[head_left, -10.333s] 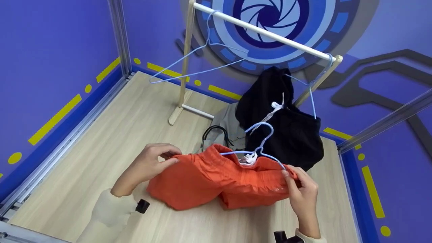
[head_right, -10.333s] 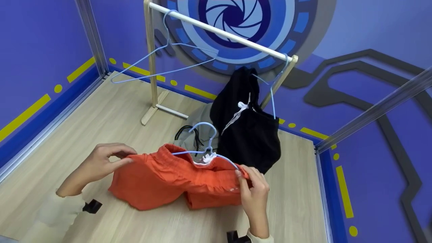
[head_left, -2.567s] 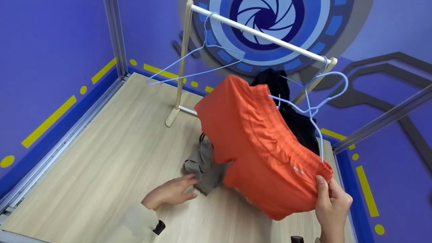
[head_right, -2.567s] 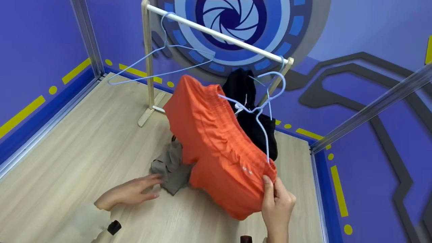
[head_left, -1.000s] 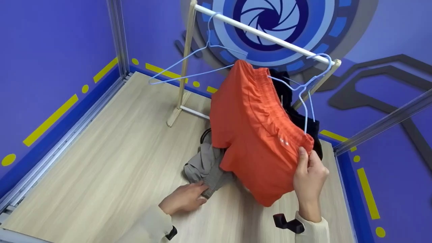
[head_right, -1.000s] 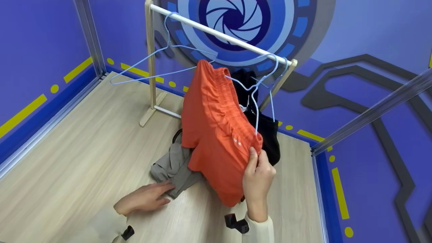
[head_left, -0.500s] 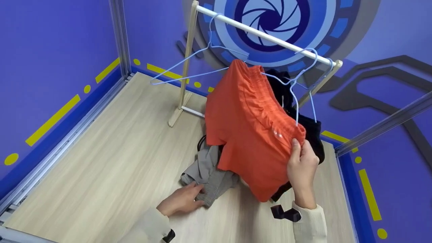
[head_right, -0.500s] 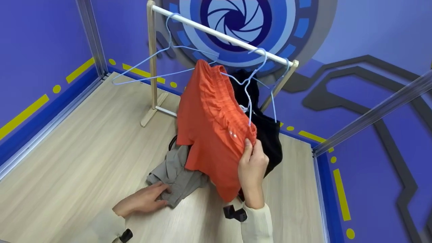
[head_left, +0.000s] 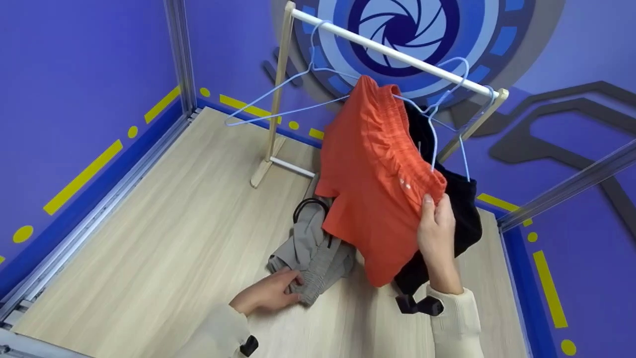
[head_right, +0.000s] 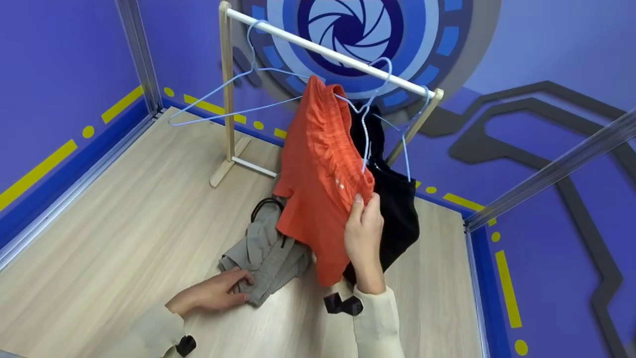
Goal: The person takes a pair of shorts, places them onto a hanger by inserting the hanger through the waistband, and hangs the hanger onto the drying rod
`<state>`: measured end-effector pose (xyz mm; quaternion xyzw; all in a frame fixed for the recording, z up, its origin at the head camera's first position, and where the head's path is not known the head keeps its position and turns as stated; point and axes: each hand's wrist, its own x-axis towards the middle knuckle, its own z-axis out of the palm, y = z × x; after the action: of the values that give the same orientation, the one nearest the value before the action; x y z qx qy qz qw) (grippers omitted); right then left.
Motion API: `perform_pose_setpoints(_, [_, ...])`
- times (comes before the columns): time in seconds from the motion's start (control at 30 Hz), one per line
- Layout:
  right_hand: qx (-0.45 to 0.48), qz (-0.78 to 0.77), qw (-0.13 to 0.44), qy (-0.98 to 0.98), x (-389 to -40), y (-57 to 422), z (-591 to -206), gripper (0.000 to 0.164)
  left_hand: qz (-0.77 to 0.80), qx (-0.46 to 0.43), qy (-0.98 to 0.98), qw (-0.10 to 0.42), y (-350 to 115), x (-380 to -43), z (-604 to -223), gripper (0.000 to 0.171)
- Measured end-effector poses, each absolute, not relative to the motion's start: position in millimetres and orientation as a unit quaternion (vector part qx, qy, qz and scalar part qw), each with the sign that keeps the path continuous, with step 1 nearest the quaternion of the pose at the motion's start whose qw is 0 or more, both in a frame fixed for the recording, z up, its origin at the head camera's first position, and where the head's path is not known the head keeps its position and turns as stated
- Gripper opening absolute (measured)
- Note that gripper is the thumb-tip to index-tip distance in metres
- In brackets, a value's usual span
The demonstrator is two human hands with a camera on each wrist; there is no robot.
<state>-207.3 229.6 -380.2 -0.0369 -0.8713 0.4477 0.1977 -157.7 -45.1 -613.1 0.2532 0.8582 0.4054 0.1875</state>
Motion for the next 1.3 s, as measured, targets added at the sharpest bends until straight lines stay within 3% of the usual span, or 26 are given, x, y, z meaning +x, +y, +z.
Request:
perform_pose_setpoints(0.3, [-0.026,0.472,0.167,-0.865,-220,219,-376,0.031,0.411,0.246,0.856,0.196,-45,-157,-612,0.026])
perform_pose_setpoints(0.97, [-0.023,0.443,0.185,-0.877,-249,204,-373,0.025,0.403,0.245,0.858,0.204,-46,-158,-612,0.026])
perform_pose_setpoints(1.3, [-0.023,0.424,0.146,-0.893,-255,205,-385,0.025,0.396,0.253,0.86,0.2,-46,-158,-611,0.026])
